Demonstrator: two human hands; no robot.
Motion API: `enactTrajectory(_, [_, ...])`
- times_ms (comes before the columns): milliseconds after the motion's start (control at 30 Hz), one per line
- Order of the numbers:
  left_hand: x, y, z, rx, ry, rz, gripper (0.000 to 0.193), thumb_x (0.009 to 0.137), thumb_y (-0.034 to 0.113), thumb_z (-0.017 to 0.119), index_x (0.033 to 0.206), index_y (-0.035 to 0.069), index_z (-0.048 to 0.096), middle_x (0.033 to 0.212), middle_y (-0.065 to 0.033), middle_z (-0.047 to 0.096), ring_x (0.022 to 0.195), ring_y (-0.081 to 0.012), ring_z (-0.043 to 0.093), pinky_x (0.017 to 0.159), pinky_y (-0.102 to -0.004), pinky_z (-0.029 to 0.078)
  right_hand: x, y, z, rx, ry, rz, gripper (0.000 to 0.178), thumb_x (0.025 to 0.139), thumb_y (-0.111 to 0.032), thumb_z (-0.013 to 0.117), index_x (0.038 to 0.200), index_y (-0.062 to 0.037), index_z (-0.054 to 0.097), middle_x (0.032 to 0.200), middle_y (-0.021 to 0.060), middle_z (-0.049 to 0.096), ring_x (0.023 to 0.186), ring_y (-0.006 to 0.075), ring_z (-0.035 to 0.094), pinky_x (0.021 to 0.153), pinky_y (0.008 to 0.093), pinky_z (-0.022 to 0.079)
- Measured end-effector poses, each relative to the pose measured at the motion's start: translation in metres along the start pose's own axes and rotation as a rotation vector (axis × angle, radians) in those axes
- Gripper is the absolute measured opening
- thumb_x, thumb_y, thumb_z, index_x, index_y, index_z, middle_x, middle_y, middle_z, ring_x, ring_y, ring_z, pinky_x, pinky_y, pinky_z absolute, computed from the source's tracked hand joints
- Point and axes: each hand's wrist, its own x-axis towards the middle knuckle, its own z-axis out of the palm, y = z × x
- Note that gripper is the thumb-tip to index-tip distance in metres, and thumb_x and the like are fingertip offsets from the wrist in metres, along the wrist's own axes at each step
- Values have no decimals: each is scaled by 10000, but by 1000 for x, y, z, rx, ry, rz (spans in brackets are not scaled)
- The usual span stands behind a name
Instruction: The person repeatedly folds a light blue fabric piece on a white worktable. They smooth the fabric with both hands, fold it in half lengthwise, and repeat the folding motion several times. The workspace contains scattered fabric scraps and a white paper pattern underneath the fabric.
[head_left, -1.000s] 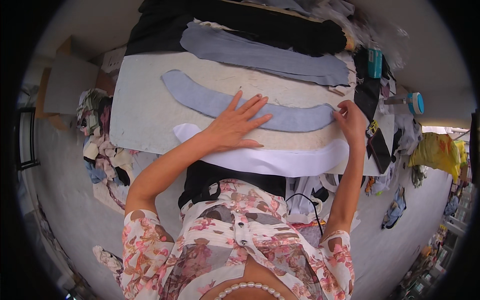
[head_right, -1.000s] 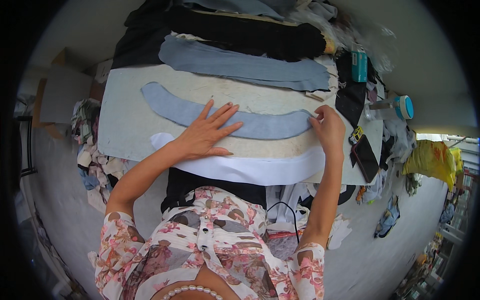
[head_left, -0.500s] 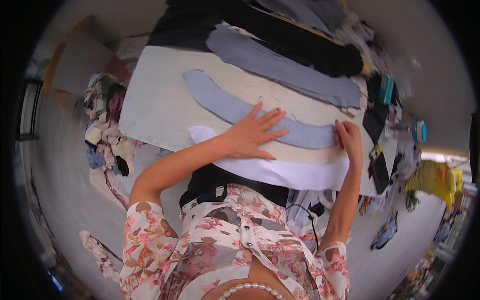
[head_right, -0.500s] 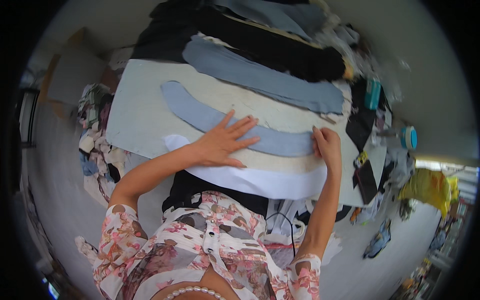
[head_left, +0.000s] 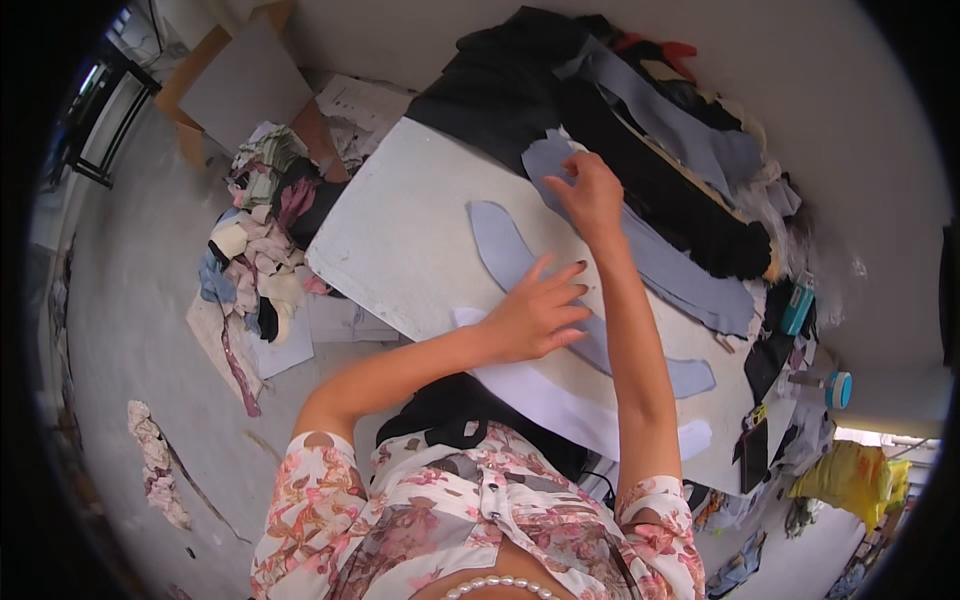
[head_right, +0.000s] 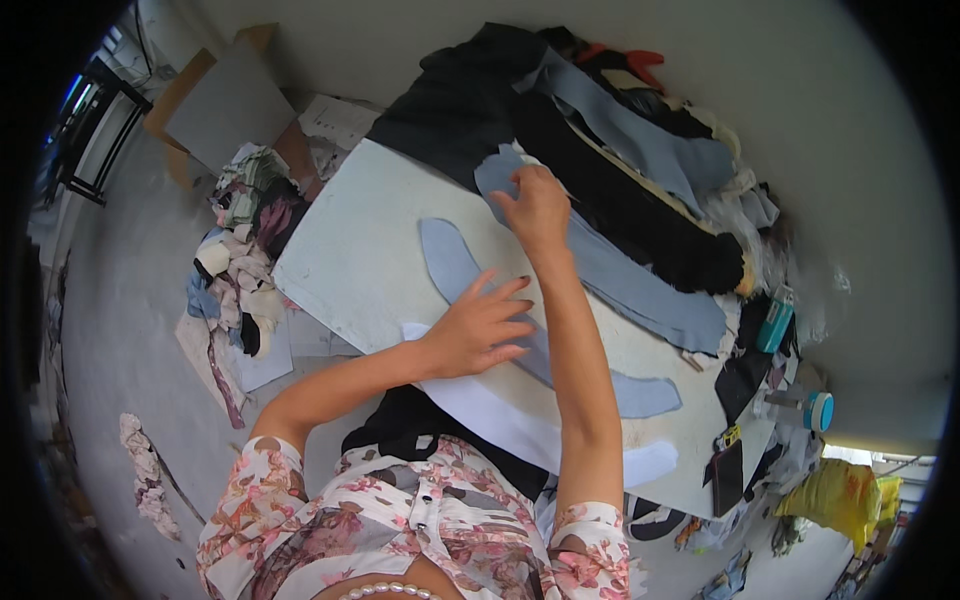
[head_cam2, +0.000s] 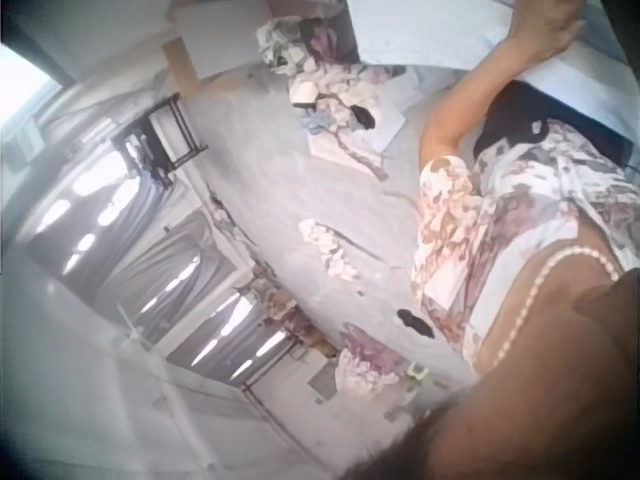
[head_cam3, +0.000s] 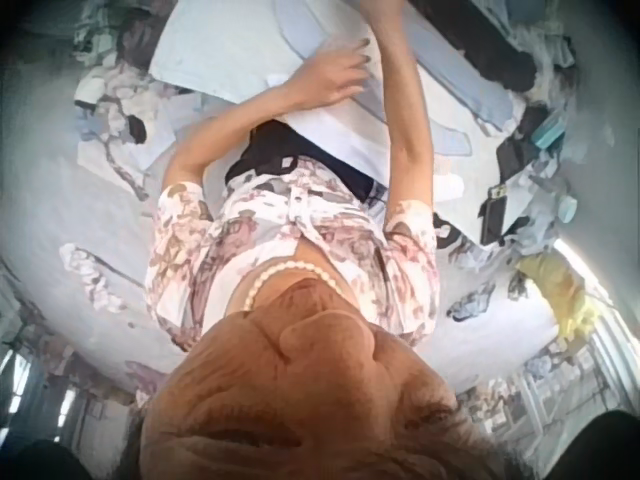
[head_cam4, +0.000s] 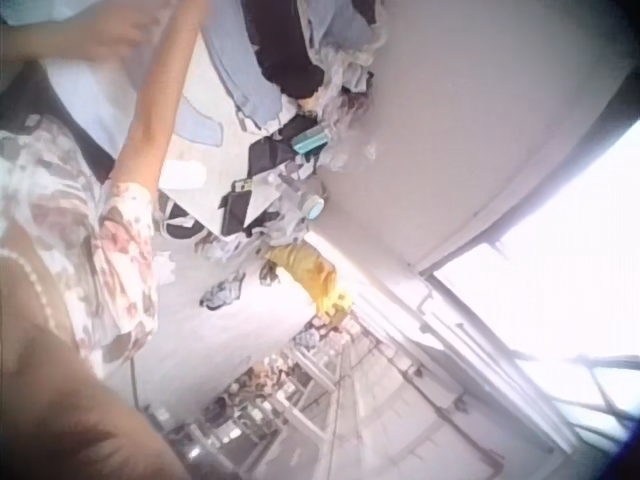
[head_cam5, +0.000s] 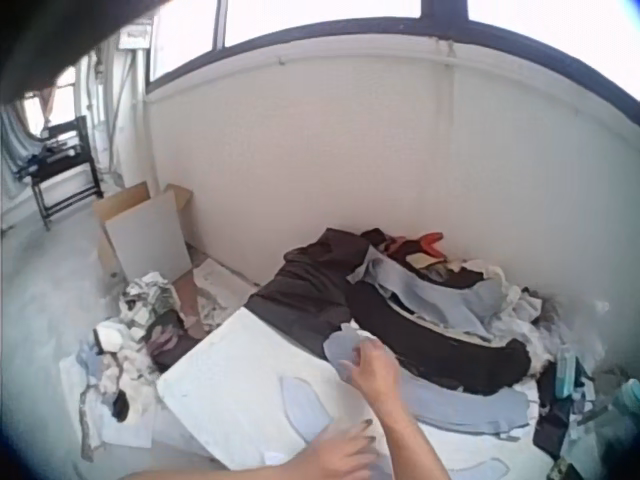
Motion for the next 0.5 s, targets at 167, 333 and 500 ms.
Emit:
enactTrajectory(167, [-20,-24,-17,-60,284,-145,183,807,169,708,968,81,706,1143,-103,652,1264,-311,499,1076,-549,298,8,19,32,-201,-6,-72,97,755,-142,704,788,-57,669,860,108,643,798,314,636,681,432,512])
enactTrajectory(333, [-8,-48,-29,-257,555,-425,172,831,170,691,962,62,710,1069,-146,676,1126,-330,592,954,-416,451,4,17,21,-76,37,-76,106,809,-163,651,795,-65,690,834,103,646,790,318,638,684,412,506])
enactTrajectory(500, [23,-74,-32,-856,631,-774,310,891,272,684,1080,27,666,1049,-65,664,932,-143,619,814,-276,479,5,7,-7,90,81,-31,74,818,-135,655,832,-77,699,820,89,643,782,292,641,663,372,503])
